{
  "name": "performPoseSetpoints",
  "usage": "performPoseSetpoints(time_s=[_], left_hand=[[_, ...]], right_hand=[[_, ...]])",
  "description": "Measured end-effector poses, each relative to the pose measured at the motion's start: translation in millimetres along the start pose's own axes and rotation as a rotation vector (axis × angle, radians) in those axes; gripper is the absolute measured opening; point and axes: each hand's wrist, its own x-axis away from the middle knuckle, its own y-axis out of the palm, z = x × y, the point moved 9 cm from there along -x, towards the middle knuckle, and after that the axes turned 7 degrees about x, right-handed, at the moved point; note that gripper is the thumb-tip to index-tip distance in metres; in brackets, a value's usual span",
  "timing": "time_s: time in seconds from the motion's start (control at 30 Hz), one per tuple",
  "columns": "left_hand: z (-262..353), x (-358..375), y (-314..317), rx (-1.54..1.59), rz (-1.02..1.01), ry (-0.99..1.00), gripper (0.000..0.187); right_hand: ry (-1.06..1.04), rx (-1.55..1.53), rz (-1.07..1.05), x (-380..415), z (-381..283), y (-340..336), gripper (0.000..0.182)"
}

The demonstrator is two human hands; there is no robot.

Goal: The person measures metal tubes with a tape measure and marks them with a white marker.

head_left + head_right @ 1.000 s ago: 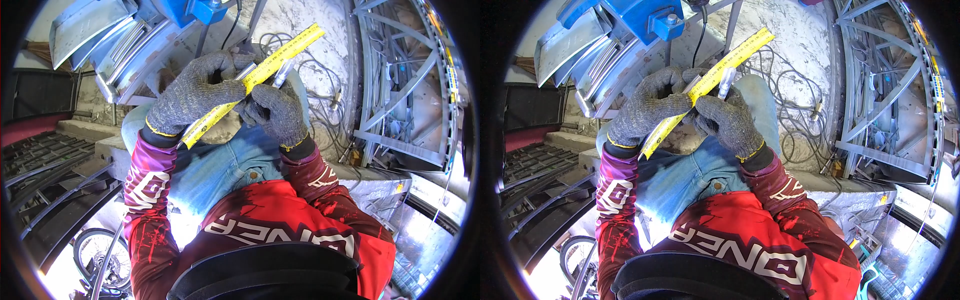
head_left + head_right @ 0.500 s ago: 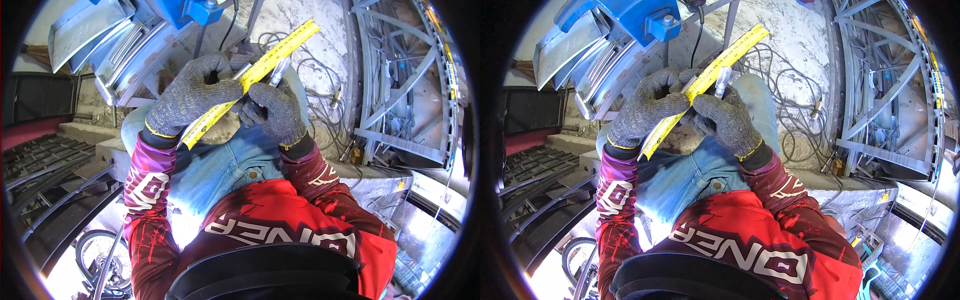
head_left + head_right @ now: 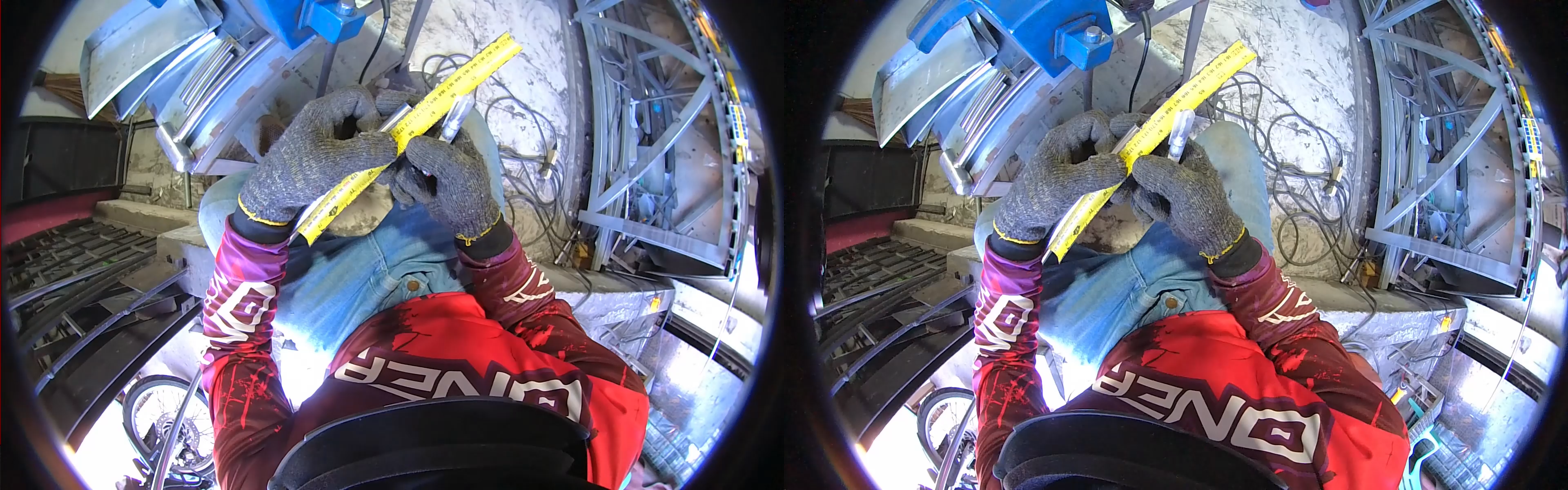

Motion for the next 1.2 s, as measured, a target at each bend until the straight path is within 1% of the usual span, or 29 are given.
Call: performPoseSetpoints(time_s=[0.13, 0.2, 0.33, 0.43, 0.53, 0.6, 0.63, 0.73, 0.83, 0.9, 1.03, 1.1, 1.2], left_hand=[[1, -1, -1, 0.005, 0.004, 0.064, 0.028], [-5, 1, -2, 0.028, 0.012, -0.039, 0.028], [-2, -1, -1, 0.029, 0.003, 0.019, 0.028], [-4, 0, 0, 0.04, -0.005, 0.003, 0.027], [-2, 0, 2, -0.013, -0.02, -0.003, 0.027], [-3, 1, 5, 0.098, -0.017, -0.045, 0.027], [-4, 1, 4, 0.098, -0.017, -0.045, 0.027], [-4, 0, 3, 0.041, -0.012, -0.028, 0.026], [-2, 0, 1, -0.027, 0.009, -0.013, 0.024], [-4, 0, 1, -0.028, -0.007, -0.013, 0.024], [-3, 0, 3, -0.011, -0.029, -0.039, 0.024], [-3, 0, 6, 0.09, -0.059, -0.044, 0.024], [-1, 1, 7, 0.055, -0.043, -0.087, 0.023]], right_hand=[[-0.006, -0.029, -0.014, 0, 0, 1, 0.03], [-0.021, -0.019, -0.011, -1, 0, 2, 0.031], [-0.017, 0.025, -0.019, -1, -1, 2, 0.032], [-0.032, 0.002, -0.008, 0, -3, 3, 0.033], [-0.028, 0.012, -0.003, 1, -4, 4, 0.035], [-0.017, 0.003, 0.014, 1, -1, 1, 0.033], [-0.017, 0.002, 0.014, 1, -1, 1, 0.033], [-0.017, 0.024, 0.005, 1, -1, 1, 0.031], [-0.038, -0.019, -0.004, 0, 2, -3, 0.03], [0.008, 0.027, -0.004, 0, 6, -7, 0.034], [-0.018, 0.007, 0.008, 0, 0, -2, 0.039], [-0.019, 0.003, 0.019, 1, -2, -1, 0.043], [-0.029, 0.011, 0.023, 2, -5, 2, 0.044]])
